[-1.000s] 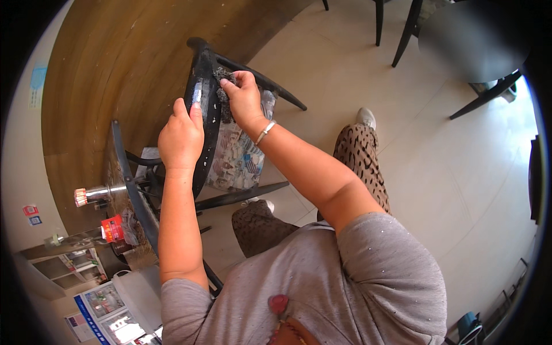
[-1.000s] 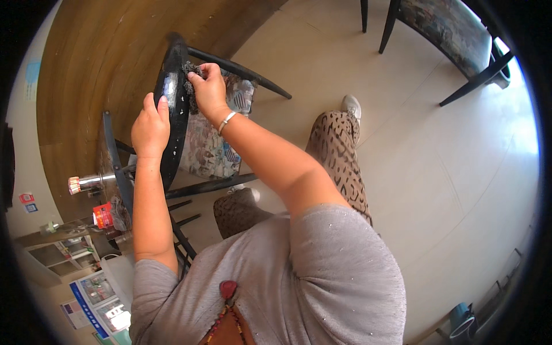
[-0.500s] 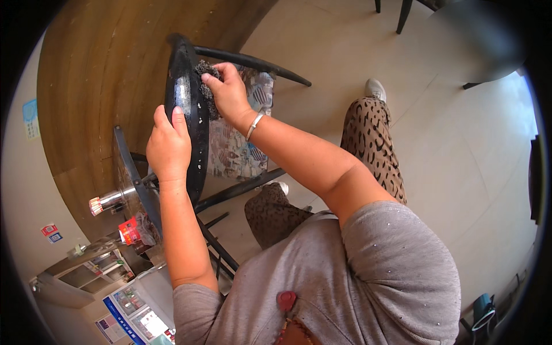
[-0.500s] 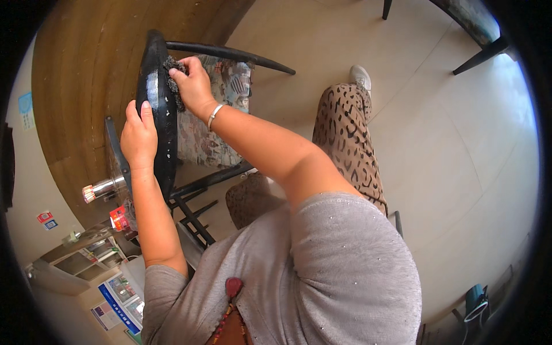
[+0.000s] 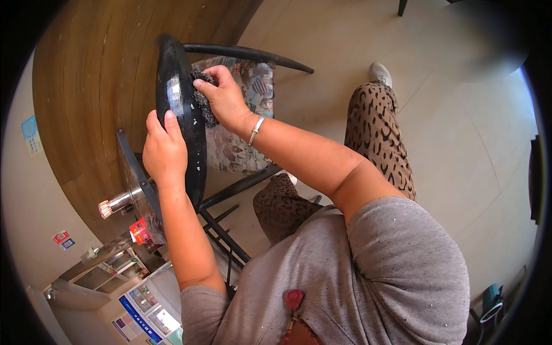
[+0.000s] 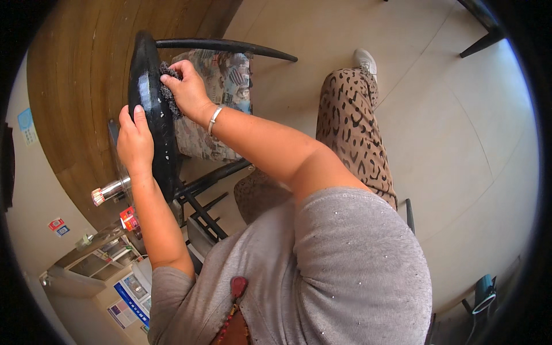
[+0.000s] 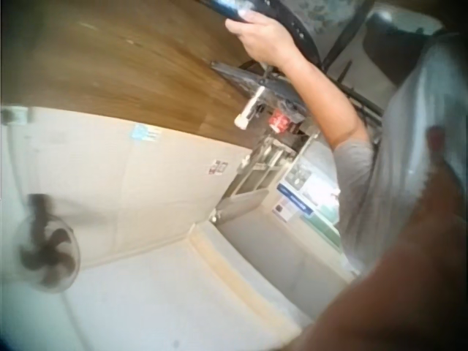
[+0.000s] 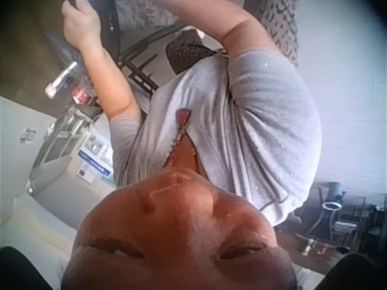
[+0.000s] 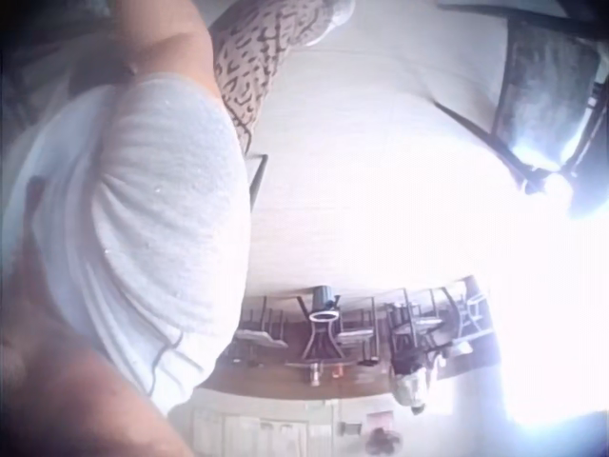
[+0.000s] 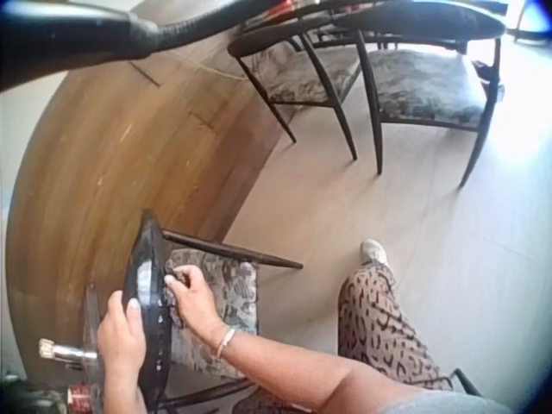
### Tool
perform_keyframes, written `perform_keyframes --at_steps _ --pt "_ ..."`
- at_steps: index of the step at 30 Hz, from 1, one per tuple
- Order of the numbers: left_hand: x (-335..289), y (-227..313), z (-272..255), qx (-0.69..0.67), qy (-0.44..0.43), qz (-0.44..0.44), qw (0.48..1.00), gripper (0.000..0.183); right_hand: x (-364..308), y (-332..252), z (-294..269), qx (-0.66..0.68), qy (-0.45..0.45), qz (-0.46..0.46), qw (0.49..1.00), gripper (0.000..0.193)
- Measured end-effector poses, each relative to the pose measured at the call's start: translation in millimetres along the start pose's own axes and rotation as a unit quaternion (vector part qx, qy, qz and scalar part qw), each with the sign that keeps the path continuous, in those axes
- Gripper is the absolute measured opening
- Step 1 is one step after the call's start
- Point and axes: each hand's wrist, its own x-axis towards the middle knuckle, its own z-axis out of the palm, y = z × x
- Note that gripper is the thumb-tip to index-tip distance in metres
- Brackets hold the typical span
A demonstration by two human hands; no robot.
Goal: The person is scrubbing a black curved chair component with an abrasive pad. They move the pad repeatedly across the surface of the object while holding it by hand.
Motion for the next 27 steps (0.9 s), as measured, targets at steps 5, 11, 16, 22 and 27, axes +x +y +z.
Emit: perform_keyframes --at_steps 5,11,16,22,27 --pt "-2 -6 1 0.000 -0.013 -0.014 1.000 0.051 -52 5 8 -0.061 0.023 -0.015 0.998 0.028" --pt "0 0 0 -0.002 -0.015 -0.013 1.000 0.052 23 -3 6 -0.081 0.009 -0.085 0.993 0.027" --pt "1 1 -1 0.004 -0.014 -0.006 1.000 0.050 25 -16 8 -0.118 0.025 -0.057 0.991 0.025" --pt "-3 -11 7 -0.004 0.018 0.010 1.000 0.046 -23 -12 8 -0.153 0.003 -0.055 0.987 0.024" --pt "0 -3 4 0.007 0.013 0.013 1.000 0.045 54 -43 17 -0.229 0.008 -0.045 0.972 0.028"
